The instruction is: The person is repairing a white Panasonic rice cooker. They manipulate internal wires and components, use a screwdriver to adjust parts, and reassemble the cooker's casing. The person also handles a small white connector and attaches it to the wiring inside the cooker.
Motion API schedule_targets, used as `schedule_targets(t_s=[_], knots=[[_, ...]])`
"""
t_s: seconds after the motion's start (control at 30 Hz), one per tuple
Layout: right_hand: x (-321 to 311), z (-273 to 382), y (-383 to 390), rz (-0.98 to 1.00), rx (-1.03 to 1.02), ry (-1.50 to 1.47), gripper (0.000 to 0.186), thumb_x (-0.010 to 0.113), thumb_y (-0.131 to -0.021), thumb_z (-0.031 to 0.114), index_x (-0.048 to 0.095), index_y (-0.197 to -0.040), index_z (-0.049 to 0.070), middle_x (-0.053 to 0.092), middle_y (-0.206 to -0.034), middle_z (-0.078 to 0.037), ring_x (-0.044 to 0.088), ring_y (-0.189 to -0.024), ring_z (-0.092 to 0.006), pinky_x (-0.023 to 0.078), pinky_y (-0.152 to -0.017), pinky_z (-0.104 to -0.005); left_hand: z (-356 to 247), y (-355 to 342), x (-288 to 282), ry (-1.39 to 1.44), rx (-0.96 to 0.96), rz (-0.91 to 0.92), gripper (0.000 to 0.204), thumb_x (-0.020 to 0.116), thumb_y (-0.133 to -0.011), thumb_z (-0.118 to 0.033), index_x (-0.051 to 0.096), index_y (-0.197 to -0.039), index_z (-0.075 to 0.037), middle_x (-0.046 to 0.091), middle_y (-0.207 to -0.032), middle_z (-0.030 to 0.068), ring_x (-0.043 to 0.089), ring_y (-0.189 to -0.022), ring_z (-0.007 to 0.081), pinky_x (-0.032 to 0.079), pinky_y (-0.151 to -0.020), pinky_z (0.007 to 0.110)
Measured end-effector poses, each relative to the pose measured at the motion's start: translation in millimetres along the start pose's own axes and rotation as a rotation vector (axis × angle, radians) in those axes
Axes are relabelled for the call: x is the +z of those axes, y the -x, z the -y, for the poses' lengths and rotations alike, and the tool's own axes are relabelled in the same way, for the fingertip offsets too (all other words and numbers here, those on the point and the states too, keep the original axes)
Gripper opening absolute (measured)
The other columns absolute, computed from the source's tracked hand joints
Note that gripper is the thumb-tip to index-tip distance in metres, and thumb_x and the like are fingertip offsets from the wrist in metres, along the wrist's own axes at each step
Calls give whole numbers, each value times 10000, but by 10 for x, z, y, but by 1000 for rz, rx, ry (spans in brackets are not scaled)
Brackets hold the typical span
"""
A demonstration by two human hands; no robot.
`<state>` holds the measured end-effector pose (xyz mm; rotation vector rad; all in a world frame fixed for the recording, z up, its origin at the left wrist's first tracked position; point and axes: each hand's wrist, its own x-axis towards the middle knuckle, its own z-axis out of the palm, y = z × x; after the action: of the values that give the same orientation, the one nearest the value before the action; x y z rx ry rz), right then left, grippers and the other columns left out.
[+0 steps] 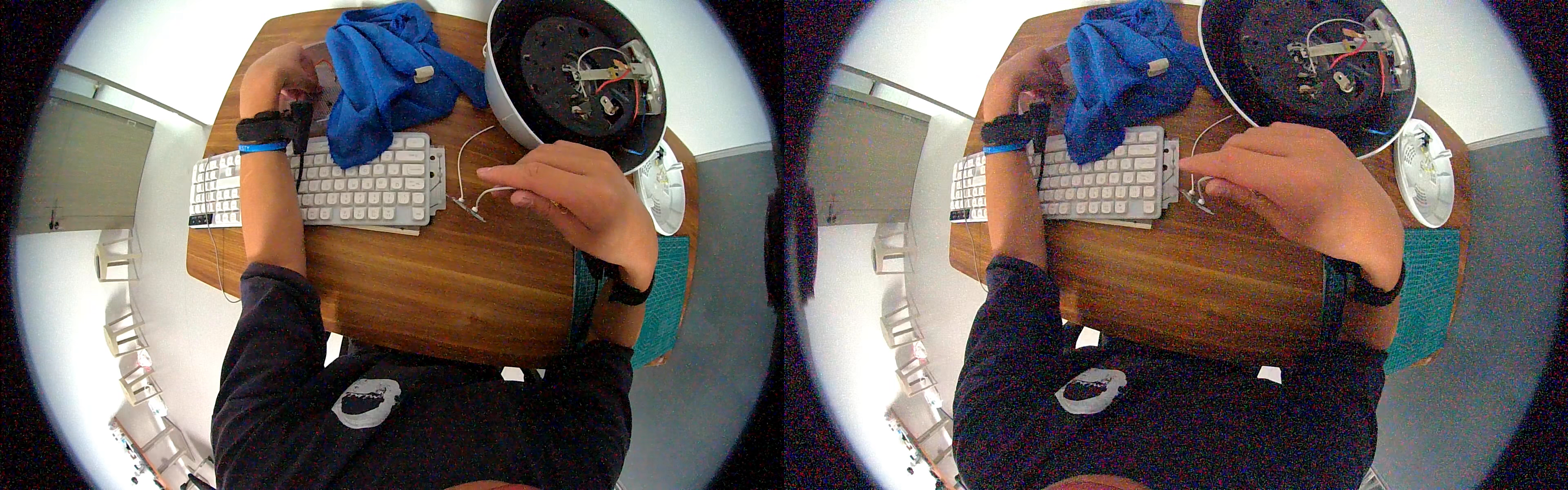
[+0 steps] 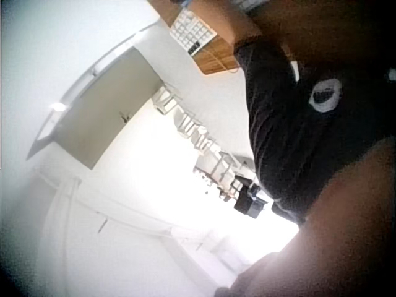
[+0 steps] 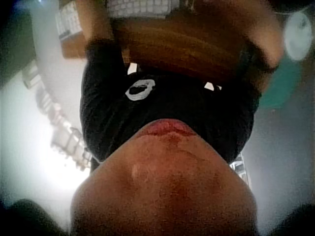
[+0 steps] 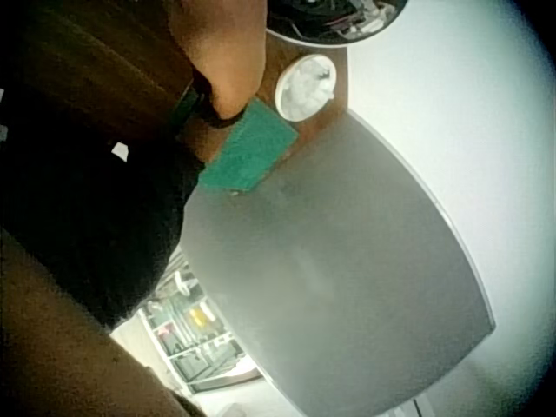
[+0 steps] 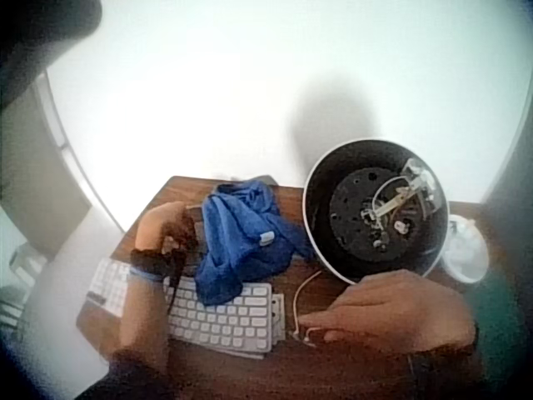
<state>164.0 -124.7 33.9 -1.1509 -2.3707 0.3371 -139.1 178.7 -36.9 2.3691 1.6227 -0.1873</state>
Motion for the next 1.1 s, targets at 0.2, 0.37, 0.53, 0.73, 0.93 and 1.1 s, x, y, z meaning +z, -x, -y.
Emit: schedule_targets(t_s=[0.2, 0.37, 0.53, 0.73, 0.93, 1.1], knots=[[-22, 13, 0, 6, 9, -5, 279, 731, -921, 184, 719, -1196, 138, 712, -916, -88, 698, -852, -323, 556, -722, -424, -44, 145, 89, 7, 74, -245, 173, 811, -803, -206, 803, -882, -53, 755, -774, 117, 755, -689, 216, 581, -639, 365], [-10, 9, -7, 2, -5, 4, 282, 727, -926, 188, 714, -1203, 138, 712, -920, -87, 698, -855, -320, 555, -723, -427, 121, -238, 120, 31, 61, 80, 135, 741, -869, -162, 773, -926, -44, 737, -752, 99, 721, -669, 199, 565, -607, 359], [-4, 7, 11, -4, 9, 2, 279, 726, -925, 187, 714, -1199, 136, 713, -917, -88, 699, -854, -323, 555, -726, -432, -171, 126, -101, 29, 139, 69, 154, 689, -876, -133, 776, -934, -20, 747, -794, 126, 755, -714, 219, 583, -613, 349], [-2, -12, 6, 1, -5, -5, 272, 732, -917, 174, 719, -1186, 132, 715, -918, -92, 699, -853, -326, 557, -729, -428, 115, 147, -154, 288, 488, 187, 174, 609, -926, -108, 713, -932, 32, 734, -800, 104, 752, -711, 195, 582, -596, 327], [0, -28, 22, -5, -9, -14, 278, 734, -913, 157, 718, -1190, 126, 714, -915, -92, 698, -856, -326, 556, -728, -427, 124, -83, -39, 339, 334, 222, 151, 579, -934, -67, 699, -937, 24, 735, -814, 103, 755, -721, 186, 589, -604, 319], [-3, -20, 20, 0, 0, -11, 282, 737, -908, 153, 719, -1189, 129, 720, -927, -90, 699, -862, -323, 556, -734, -421, 50, 17, -59, 302, 247, 47, 127, 621, -910, -1, 692, -1012, 24, 744, -895, 121, 758, -759, 200, 593, -624, 319]])
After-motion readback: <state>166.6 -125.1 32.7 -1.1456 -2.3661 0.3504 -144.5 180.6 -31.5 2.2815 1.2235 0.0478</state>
